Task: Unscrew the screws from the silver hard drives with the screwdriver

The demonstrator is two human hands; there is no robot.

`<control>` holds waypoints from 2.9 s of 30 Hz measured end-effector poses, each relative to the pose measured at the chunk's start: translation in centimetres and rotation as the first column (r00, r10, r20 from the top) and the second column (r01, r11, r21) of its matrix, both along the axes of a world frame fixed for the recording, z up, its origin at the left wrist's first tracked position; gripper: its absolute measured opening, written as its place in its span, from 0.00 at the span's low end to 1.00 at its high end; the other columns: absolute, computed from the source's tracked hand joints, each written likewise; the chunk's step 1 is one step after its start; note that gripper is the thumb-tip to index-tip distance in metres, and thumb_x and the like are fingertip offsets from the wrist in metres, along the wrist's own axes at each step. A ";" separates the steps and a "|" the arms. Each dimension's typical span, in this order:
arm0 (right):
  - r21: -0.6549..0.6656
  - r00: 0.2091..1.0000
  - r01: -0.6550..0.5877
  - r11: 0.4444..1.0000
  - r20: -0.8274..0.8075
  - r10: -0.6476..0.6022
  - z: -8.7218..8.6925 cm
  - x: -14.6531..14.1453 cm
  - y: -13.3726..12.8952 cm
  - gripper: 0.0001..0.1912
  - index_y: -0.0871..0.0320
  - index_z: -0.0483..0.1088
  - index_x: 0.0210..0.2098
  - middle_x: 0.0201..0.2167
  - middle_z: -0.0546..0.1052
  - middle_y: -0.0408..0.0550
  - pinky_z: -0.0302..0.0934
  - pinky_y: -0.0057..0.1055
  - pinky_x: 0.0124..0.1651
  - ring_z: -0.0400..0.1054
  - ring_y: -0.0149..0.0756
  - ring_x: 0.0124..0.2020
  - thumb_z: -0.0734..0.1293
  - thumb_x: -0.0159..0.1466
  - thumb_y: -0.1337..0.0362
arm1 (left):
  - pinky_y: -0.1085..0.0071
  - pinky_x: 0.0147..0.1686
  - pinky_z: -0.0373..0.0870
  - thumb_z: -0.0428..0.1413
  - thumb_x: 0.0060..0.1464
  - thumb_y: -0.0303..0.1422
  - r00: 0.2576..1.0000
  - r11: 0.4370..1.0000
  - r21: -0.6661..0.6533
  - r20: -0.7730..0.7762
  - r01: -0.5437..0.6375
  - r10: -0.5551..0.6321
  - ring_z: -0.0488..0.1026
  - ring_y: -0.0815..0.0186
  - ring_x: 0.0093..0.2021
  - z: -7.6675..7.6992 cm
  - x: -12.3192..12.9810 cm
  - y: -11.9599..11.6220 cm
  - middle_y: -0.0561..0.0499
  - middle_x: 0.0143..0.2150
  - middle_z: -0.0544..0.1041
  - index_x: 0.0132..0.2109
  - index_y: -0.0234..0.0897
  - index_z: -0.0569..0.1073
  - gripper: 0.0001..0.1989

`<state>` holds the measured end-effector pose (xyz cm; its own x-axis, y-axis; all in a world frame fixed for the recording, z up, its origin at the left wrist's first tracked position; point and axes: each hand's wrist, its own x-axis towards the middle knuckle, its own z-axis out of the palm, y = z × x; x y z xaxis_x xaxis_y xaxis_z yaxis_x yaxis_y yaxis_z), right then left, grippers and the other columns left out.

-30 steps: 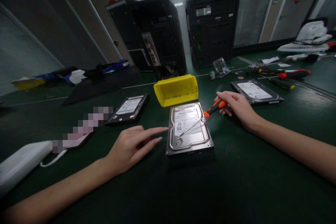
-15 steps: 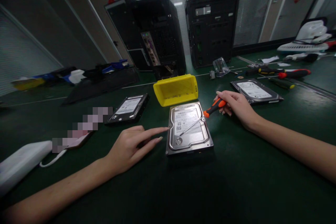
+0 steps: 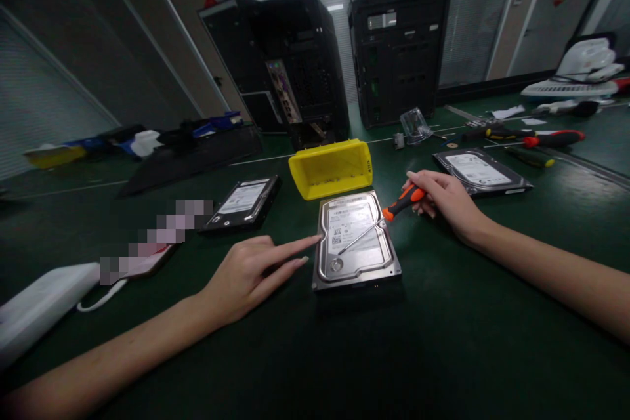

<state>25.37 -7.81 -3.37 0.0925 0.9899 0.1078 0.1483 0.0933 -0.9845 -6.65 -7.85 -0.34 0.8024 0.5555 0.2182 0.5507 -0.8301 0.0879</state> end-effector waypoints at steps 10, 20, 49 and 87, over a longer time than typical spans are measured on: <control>0.011 1.000 -0.012 1.000 0.005 0.012 -0.1 0.0 0.1 0.18 0.59 0.68 0.32 0.17 0.66 0.41 0.48 0.20 0.17 0.54 0.22 0.17 0.60 0.59 0.49 | 0.74 0.27 0.61 0.46 0.61 0.38 0.999 0.999 0.029 0.026 -0.024 0.023 0.67 0.71 0.25 -0.7 -0.2 0.0 0.55 0.25 0.71 0.58 0.46 0.62 0.19; 0.006 1.000 -0.019 1.000 0.003 0.019 0.0 0.0 0.0 0.19 0.59 0.68 0.32 0.17 0.67 0.41 0.49 0.20 0.17 0.55 0.22 0.17 0.60 0.59 0.49 | 0.75 0.26 0.60 0.45 0.62 0.39 0.999 0.999 0.053 0.033 -0.006 0.004 0.66 0.71 0.25 -0.7 -0.2 0.1 0.54 0.25 0.71 0.59 0.45 0.61 0.19; 0.047 0.998 -0.044 0.998 -0.033 0.046 -0.1 -0.3 -0.3 0.17 0.56 0.68 0.38 0.16 0.62 0.39 0.53 0.23 0.21 0.55 0.23 0.17 0.58 0.60 0.49 | 0.75 0.26 0.60 0.46 0.61 0.34 0.999 0.999 0.035 -0.018 -0.042 0.043 0.67 0.72 0.25 -0.3 -0.1 0.0 0.56 0.25 0.70 0.61 0.49 0.57 0.21; -0.018 0.465 -0.668 0.744 0.770 0.437 19.7 -5.1 4.3 0.14 0.57 0.75 0.37 0.32 0.76 0.43 0.63 0.24 0.27 0.71 0.31 0.30 0.68 0.52 0.59 | 0.75 0.26 0.60 0.47 0.59 0.31 0.997 0.998 0.002 0.022 -0.069 0.069 0.66 0.71 0.24 -0.3 -0.1 -0.1 0.56 0.23 0.69 0.60 0.45 0.59 0.21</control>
<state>20.30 -3.48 16.30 -0.6811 0.7219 0.1221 0.5781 0.6326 -0.5154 -6.76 -7.91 -0.65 0.7574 0.6086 0.2367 0.6046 -0.7905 0.0980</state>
